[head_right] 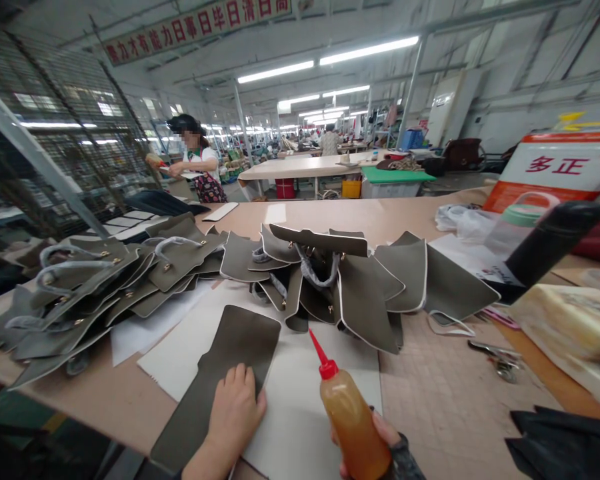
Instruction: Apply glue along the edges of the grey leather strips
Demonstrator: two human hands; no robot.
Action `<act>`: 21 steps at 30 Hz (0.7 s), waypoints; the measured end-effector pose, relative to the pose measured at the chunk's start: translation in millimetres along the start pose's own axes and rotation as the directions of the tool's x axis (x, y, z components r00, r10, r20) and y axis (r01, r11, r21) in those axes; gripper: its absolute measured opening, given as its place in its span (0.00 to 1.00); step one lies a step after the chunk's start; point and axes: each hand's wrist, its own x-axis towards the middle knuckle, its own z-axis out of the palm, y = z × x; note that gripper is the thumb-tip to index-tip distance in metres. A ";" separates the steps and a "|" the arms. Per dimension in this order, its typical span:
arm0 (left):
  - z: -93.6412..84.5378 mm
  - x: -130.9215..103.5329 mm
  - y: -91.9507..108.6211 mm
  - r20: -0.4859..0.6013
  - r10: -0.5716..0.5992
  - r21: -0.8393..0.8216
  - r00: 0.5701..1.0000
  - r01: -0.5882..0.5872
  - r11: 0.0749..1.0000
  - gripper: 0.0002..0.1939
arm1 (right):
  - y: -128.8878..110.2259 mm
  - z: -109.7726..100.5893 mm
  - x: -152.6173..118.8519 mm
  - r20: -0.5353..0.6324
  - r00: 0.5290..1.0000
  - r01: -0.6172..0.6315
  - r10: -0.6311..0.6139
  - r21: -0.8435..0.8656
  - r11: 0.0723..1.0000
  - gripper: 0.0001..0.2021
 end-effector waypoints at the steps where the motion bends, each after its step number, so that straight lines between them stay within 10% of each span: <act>1: 1.5 -2.8 1.0 0.021 0.016 0.019 1.000 -0.016 1.000 0.12 | -2.1 0.1 0.9 -0.001 1.000 0.002 -0.002 0.020 1.000 0.21; 7: 4.2 -11.7 1.7 0.050 0.052 0.040 0.997 -0.054 0.998 0.11 | -19.3 -1.1 2.8 -0.195 0.979 0.081 -0.052 0.148 0.986 0.23; 14: -1.6 -3.3 1.4 0.080 0.049 0.065 0.996 -0.054 0.996 0.16 | -1.9 -5.1 9.9 -0.284 0.868 0.210 -0.407 -0.533 0.820 0.23; 21: -11.2 0.8 -23.8 0.183 0.040 -0.157 0.982 -0.011 0.988 0.15 | -19.2 7.5 11.3 -0.130 0.741 0.296 -0.659 -0.817 0.494 0.18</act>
